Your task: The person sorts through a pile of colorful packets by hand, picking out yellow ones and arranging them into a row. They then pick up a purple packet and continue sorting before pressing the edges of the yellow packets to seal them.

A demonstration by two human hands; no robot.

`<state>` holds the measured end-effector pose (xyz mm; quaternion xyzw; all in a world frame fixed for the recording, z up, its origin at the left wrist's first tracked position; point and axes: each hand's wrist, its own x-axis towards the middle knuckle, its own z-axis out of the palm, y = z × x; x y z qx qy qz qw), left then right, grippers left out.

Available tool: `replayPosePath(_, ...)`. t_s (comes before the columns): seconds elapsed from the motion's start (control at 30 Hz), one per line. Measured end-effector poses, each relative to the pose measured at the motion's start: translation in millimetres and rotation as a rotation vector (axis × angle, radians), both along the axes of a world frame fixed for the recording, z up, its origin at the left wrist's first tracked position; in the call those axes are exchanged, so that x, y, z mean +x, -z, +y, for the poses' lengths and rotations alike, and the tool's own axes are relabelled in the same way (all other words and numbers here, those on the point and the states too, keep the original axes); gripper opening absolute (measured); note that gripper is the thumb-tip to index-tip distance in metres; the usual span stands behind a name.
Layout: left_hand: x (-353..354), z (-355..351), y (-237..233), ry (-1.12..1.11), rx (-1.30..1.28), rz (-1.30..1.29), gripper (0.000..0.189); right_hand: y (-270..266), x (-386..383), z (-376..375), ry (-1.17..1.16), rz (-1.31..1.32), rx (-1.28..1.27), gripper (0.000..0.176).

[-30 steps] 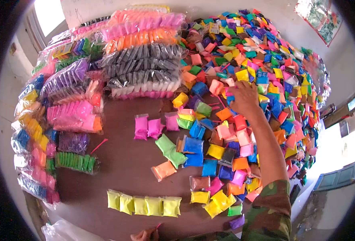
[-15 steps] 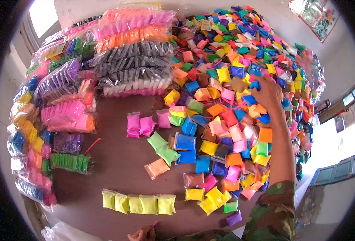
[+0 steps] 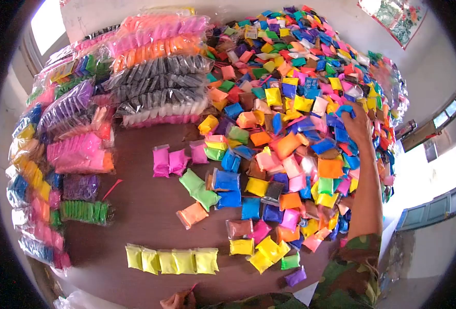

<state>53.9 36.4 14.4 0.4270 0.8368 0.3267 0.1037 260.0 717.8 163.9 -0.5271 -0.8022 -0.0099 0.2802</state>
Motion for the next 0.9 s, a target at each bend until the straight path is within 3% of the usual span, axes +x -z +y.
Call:
replayPosePath(0.27, 0, 7, -2, -0.020, 0.020, 0.065, 0.011, 0, 17, -1, 0.051, 0.137, -0.030, 0.042)
replayPosePath(0.4, 1, 5, 0, -0.033, 0.000, 0.075, 0.012, 6, 24, -4, -0.034, 0.307, -0.027, 0.043)
replayPosePath(0.47, 1, 5, 1, -0.030, 0.014, 0.087, 0.013, 2, 31, -7, -0.039, 0.284, -0.066, 0.044)
replayPosePath(0.57, 1, 5, 2, -0.018, 0.013, 0.106, 0.013, -18, 28, -23, 0.139, 0.089, -0.154, 0.044)
replayPosePath(0.67, 0, 1, 5, -0.007, 0.006, 0.108, 0.014, 0, 29, -15, 0.091, 0.117, 0.233, 0.039)
replayPosePath(0.8, -1, 4, 5, -0.004, 0.066, 0.079, 0.016, -21, -20, -40, -0.004, 0.061, 0.241, 0.033)
replayPosePath(0.9, 0, -6, 10, -0.005, 0.016, 0.012, 0.016, -2, -81, -46, -0.286, 0.157, 0.156, 0.032)
